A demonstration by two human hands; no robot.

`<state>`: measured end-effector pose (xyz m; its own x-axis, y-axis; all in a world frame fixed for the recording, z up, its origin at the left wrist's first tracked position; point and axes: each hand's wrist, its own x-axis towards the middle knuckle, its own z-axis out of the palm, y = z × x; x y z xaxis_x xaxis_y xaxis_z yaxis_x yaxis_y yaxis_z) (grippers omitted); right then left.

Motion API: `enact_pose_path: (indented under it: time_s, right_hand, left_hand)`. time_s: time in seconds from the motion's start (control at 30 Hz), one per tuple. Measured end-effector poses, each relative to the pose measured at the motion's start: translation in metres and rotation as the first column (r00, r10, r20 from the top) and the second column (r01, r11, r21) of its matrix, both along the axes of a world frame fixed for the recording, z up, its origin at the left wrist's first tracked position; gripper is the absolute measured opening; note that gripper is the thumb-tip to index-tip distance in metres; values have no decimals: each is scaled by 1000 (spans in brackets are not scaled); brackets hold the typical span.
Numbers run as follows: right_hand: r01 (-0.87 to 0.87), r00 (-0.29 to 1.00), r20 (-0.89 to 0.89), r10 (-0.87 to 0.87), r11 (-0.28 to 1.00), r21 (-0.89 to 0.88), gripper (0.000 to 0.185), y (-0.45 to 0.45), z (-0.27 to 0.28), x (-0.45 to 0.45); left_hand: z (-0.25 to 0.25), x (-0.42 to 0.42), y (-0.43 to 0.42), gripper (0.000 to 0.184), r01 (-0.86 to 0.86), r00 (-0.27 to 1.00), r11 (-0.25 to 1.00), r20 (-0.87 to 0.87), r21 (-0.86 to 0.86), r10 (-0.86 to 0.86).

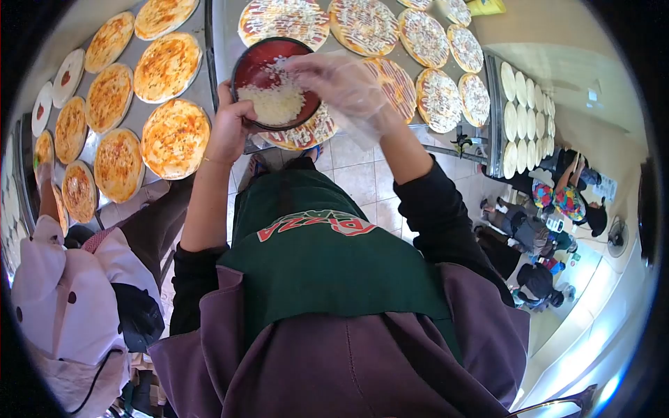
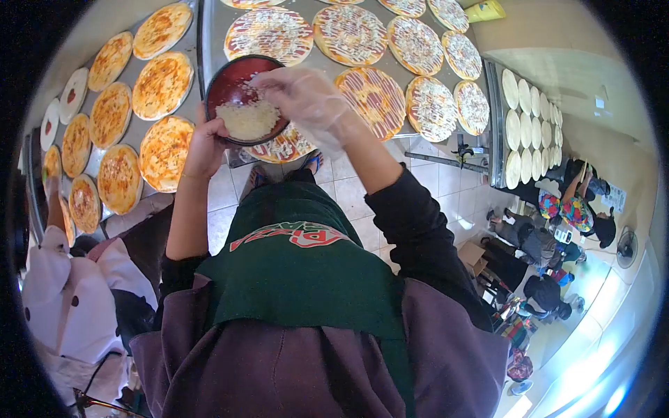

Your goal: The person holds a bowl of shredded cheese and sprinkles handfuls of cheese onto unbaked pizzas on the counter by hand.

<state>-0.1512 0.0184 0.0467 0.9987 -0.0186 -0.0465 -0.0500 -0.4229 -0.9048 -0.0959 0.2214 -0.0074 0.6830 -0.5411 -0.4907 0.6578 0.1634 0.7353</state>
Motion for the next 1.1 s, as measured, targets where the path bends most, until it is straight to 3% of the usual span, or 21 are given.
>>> enact_pose_path:
  time_s: [0.03, 0.07, 0.17, 0.23, 0.3, 0.4, 0.53, 0.67, 0.73, 0.83, 0.97, 1.1]
  right_hand:
    - [-54, 995, 59, 75, 955, -293, 29, 3, -5, 1]
    - [3, 988, 140, 60, 911, -411, 31, 9, -13, -2]
    - [-56, 997, 9, 71, 859, -510, 34, 21, -20, -8]
    - [-133, 991, -88, 104, 867, -480, 37, 15, -25, -17]
    - [-176, 967, 99, 236, 894, -412, 42, 5, -25, -33]
    - [-319, 945, -91, 313, 829, -459, 46, -3, -17, -37]
    - [-434, 900, -314, 303, 683, -587, 43, -14, -25, -37]
    - [-273, 962, -168, 215, 732, -624, 38, -37, -52, -49]
    - [-204, 977, -96, 190, 709, -675, 35, -40, -38, -58]
    - [-228, 967, -233, 102, 756, -613, 29, -36, -17, -66]
    - [-199, 972, -222, 71, 750, -631, 26, -41, -42, -72]
    - [-81, 995, -99, 23, 768, -636, 22, -48, -66, -81]
  left_hand:
    - [-1, -3, -7, 66, 12, 1000, 1000, 4, -1, -12]
    - [-2, -6, -15, 66, 69, 998, 997, 6, -32, -69]
    - [3, -13, -32, 65, 177, 984, 984, -3, -34, -177]
    - [6, -11, -38, 76, 253, 967, 967, -6, -26, -254]
    - [2, -6, -41, 76, 249, 968, 968, -36, -29, -249]
    - [4, -5, -46, 79, 344, 939, 937, -44, 59, -342]
    - [3, -15, -58, 71, 326, 945, 945, -30, -11, -327]
    - [8, -23, -69, 69, 324, 944, 946, -63, -19, -325]
    - [9, -25, -74, 69, 321, 944, 947, -74, -3, -321]
    - [5, -31, -84, 70, 299, 954, 954, -20, 30, -299]
    - [0, -43, -99, 68, 319, 947, 943, 4, 96, -320]
    - [-7, -52, -110, 65, 325, 946, 943, -23, 78, -324]
